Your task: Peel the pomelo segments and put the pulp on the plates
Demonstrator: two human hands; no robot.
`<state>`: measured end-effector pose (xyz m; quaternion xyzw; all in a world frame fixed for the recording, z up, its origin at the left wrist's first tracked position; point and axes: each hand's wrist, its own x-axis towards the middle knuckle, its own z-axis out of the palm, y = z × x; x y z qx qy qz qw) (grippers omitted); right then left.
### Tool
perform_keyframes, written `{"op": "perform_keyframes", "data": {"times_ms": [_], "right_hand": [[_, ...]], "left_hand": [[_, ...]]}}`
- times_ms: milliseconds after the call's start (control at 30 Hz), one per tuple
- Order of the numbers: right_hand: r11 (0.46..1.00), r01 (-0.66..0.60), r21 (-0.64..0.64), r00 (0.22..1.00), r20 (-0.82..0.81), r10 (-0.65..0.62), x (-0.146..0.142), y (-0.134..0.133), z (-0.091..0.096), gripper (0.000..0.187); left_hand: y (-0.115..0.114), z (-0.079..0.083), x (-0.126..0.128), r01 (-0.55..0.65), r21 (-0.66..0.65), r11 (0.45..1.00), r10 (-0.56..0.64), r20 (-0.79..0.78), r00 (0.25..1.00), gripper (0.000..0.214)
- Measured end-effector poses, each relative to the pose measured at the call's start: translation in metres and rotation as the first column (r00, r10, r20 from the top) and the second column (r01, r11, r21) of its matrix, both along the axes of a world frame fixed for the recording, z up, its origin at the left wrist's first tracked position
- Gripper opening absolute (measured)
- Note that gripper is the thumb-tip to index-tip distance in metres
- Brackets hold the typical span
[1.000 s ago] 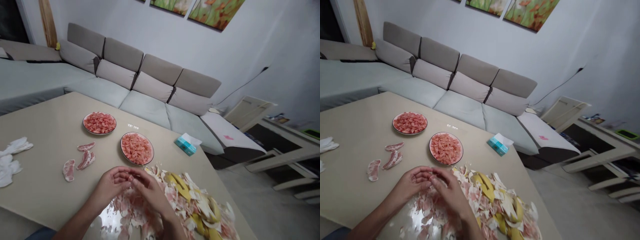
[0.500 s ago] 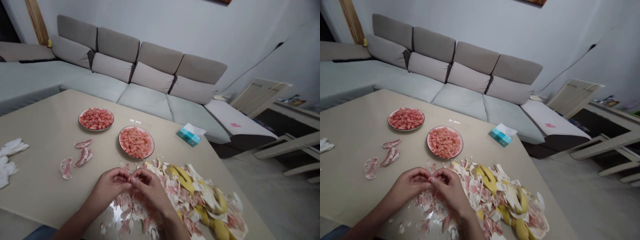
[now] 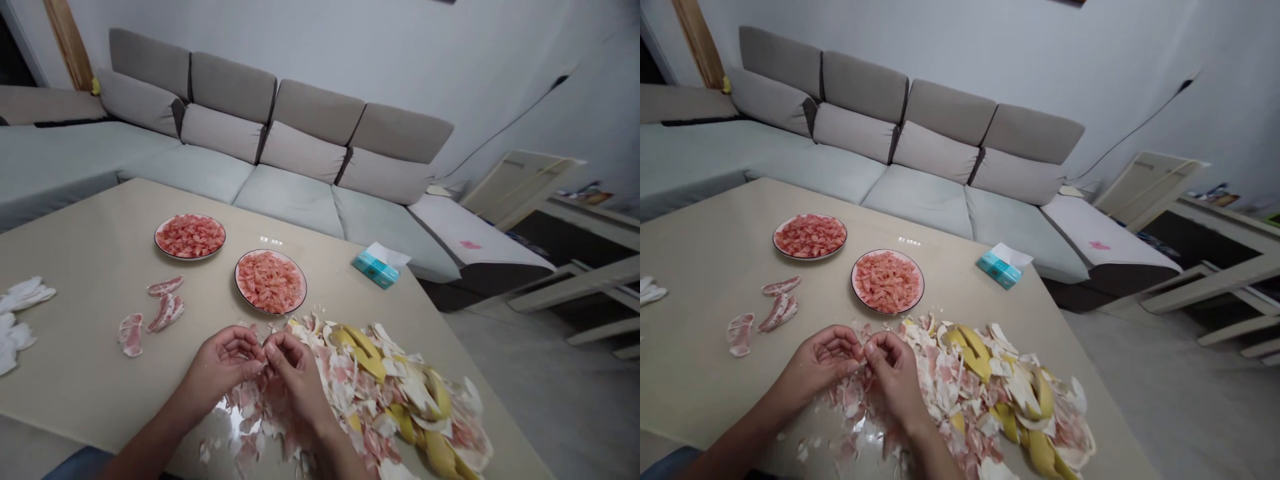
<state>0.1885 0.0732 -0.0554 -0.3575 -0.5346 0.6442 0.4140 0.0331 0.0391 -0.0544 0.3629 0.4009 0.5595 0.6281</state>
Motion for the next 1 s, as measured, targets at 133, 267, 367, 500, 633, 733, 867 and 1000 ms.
{"op": "perform_keyframes", "data": {"times_ms": [133,267,367,500,633,733,867,1000], "right_hand": [[0.987,-0.083,-0.136,0.99,-0.126,0.066,0.002,0.003,-0.008,0.027],[0.981,-0.088,-0.173,0.985,-0.163,0.06,0.002,0.003,-0.009,0.03],[0.978,-0.09,-0.187,0.981,-0.189,0.054,0.0,0.002,-0.005,0.031],[0.978,-0.099,-0.186,0.975,-0.215,0.057,-0.001,0.002,-0.001,0.032],[0.987,-0.061,-0.146,0.979,-0.201,0.03,-0.003,0.003,0.001,0.033],[0.991,-0.017,-0.129,0.98,-0.197,-0.009,-0.005,0.003,0.001,0.031],[0.986,-0.052,-0.159,0.984,-0.178,0.024,-0.005,0.002,0.0,0.028],[0.974,-0.07,-0.214,0.996,-0.069,0.056,-0.001,0.003,-0.001,0.034]], "left_hand": [[-0.001,0.0,0.0,0.022,-0.002,1.0,-0.022,0.004,1.0,0.028],[-0.001,0.002,0.001,0.042,0.015,0.999,-0.042,0.031,0.999,0.029],[-0.001,0.003,0.005,0.048,0.041,0.998,-0.052,0.102,0.993,0.03],[-0.003,0.005,0.012,0.028,0.066,0.997,-0.041,0.197,0.98,0.035],[-0.004,0.004,0.012,0.027,-0.019,0.999,-0.021,0.267,0.963,0.044],[-0.003,0.001,0.009,0.013,-0.102,0.995,0.015,0.269,0.963,0.039],[0.0,0.0,0.002,-0.022,-0.115,0.993,0.036,0.122,0.992,0.032],[0.003,0.003,-0.005,-0.044,-0.054,0.998,0.041,-0.051,0.998,0.028]]}}
